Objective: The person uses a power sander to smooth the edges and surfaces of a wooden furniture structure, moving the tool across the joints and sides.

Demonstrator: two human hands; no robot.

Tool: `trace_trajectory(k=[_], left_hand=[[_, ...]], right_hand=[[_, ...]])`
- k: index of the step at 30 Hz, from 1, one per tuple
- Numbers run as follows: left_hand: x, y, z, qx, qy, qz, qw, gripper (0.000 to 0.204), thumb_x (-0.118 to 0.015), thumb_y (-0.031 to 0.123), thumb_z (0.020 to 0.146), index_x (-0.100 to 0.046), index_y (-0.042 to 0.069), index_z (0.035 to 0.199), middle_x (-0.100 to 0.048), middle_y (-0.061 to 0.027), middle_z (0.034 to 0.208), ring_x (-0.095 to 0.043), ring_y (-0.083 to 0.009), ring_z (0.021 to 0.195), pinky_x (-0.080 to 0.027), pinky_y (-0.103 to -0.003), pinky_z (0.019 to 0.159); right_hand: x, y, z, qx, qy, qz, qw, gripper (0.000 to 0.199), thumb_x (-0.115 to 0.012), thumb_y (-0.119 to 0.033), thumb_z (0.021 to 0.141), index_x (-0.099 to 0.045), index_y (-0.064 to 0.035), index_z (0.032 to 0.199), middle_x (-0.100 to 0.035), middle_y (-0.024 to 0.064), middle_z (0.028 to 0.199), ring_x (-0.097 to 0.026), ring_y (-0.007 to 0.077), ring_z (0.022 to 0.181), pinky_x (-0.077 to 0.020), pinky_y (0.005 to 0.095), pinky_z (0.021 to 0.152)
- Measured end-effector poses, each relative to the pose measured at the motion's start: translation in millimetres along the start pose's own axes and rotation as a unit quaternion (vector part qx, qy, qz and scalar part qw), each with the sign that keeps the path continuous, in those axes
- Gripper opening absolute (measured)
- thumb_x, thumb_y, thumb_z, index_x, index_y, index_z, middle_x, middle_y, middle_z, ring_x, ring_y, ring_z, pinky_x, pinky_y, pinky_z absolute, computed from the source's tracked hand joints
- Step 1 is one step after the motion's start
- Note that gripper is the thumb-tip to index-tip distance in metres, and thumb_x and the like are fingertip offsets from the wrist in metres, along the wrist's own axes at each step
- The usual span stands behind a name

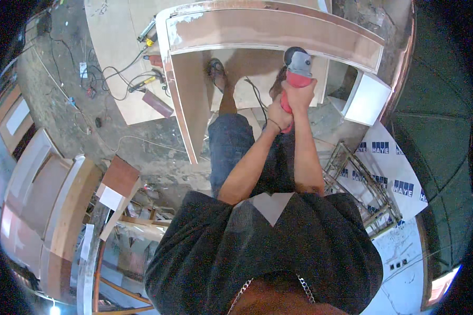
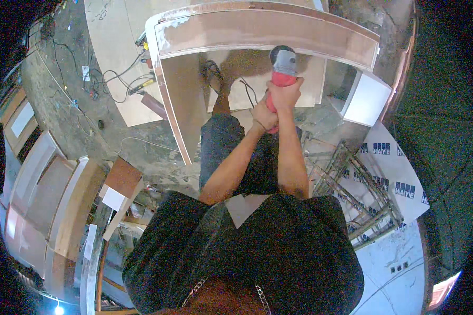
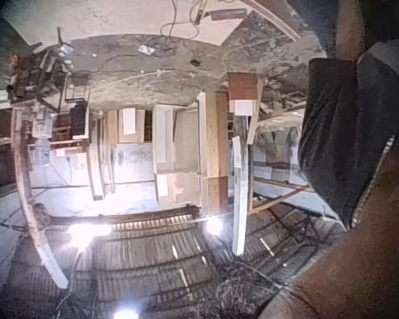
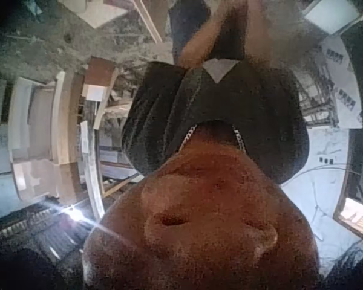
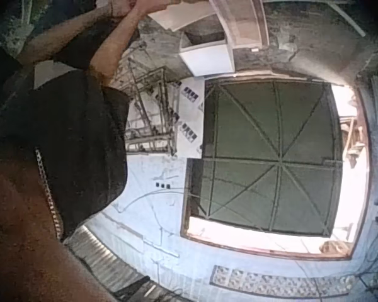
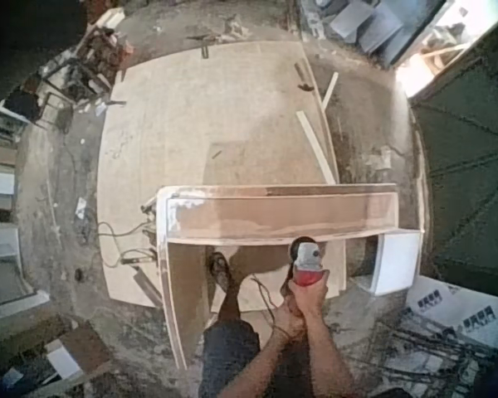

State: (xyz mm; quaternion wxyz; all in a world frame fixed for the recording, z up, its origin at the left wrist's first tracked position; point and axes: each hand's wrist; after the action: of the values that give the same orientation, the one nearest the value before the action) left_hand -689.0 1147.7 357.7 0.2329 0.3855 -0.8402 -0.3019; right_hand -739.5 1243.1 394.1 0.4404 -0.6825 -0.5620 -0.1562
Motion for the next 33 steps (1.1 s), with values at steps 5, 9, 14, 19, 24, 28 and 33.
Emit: trace_trajectory(k=[5, 9, 14, 19, 24, 28, 33], left_hand=[[52.6, -20.4, -9.8, -0.085, 0.079, -0.154, 0.981, 0.074, -0.083, 0.031, 0.065, -0.050, 0.003, 0.124, -0.062, -0.0124, 0.117, -0.061, -0.0233, 0.104, -0.046, -0.035, 0.092], [118.1, -38.0, -11.0, -0.016, 0.140, -0.148, 0.979, 0.075, -0.084, 0.025, 0.065, -0.048, 0.001, 0.126, -0.060, -0.0110, 0.119, -0.059, -0.0184, 0.108, -0.045, -0.032, 0.094], [150.6, -48.1, 2.3, -0.069, 0.116, -0.167, 0.977, 0.074, -0.083, 0.026, 0.064, -0.049, 0.000, 0.125, -0.063, -0.0108, 0.116, -0.061, -0.0188, 0.104, -0.046, -0.031, 0.090], [117.5, -36.6, 15.2, -0.047, 0.067, -0.137, 0.987, 0.063, -0.080, 0.037, 0.064, -0.058, 0.004, 0.113, -0.067, -0.0164, 0.103, -0.064, -0.0264, 0.100, -0.049, -0.035, 0.085], [74.7, -13.2, 1.7, -0.023, -0.019, -0.041, 0.999, 0.065, -0.078, 0.042, 0.066, -0.056, 0.004, 0.115, -0.066, -0.0193, 0.103, -0.064, -0.0336, 0.099, -0.048, -0.037, 0.086], [68.1, -4.5, -15.5, -0.015, 0.011, -0.036, 0.999, 0.060, -0.075, 0.042, 0.069, -0.055, 0.006, 0.112, -0.066, -0.0195, 0.102, -0.064, -0.0355, 0.098, -0.048, -0.038, 0.086], [120.3, -23.9, -20.1, -0.016, 0.102, -0.098, 0.990, 0.067, -0.081, 0.036, 0.065, -0.053, 0.004, 0.117, -0.066, -0.0151, 0.105, -0.064, -0.0245, 0.099, -0.048, -0.036, 0.085]], right_hand=[[-50.8, -27.9, -42.2, 0.107, -0.077, -0.029, 0.991, 0.086, -0.084, -0.031, 0.055, -0.038, 0.0025, 0.120, -0.064, 0.0264, 0.096, -0.064, 0.0432, 0.089, -0.0517, 0.0469, 0.080], [-108.5, -61.0, -78.0, 0.113, -0.152, -0.017, 0.982, 0.090, -0.084, -0.031, 0.054, -0.039, 0.0060, 0.122, -0.062, 0.0285, 0.101, -0.063, 0.0424, 0.093, -0.0518, 0.0454, 0.081], [-134.1, -73.4, -89.3, 0.113, -0.148, -0.028, 0.982, 0.090, -0.083, -0.029, 0.054, -0.038, 0.0065, 0.123, -0.062, 0.0295, 0.102, -0.063, 0.0431, 0.094, -0.0514, 0.0459, 0.081], [-111.1, -50.2, -53.5, 0.104, -0.037, -0.090, 0.990, 0.095, -0.086, -0.032, 0.053, -0.036, 0.0049, 0.124, -0.060, 0.0301, 0.107, -0.061, 0.0446, 0.098, -0.0499, 0.0467, 0.084], [-59.2, -19.6, -35.8, 0.041, 0.027, 0.002, 0.999, 0.085, -0.086, -0.029, 0.054, -0.040, 0.0027, 0.118, -0.061, 0.0234, 0.102, -0.062, 0.0376, 0.096, -0.0483, 0.0424, 0.088], [-47.8, -18.7, -45.0, 0.028, 0.004, -0.024, 0.999, 0.078, -0.085, -0.027, 0.054, -0.041, 0.0002, 0.112, -0.063, 0.0234, 0.100, -0.064, 0.0369, 0.093, -0.0502, 0.0426, 0.084], [-97.7, -49.9, -76.5, 0.104, -0.077, -0.019, 0.991, 0.088, -0.084, -0.031, 0.054, -0.036, 0.0033, 0.120, -0.063, 0.0289, 0.100, -0.063, 0.0437, 0.095, -0.0499, 0.0472, 0.083]])
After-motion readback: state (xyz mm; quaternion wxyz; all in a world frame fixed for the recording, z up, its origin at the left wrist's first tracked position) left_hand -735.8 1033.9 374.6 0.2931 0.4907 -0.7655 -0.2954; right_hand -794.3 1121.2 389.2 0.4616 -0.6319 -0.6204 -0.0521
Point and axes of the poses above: each hand's wrist, its own z-axis towards the middle knuckle, its own x-axis out of the back of the hand, y = z × x
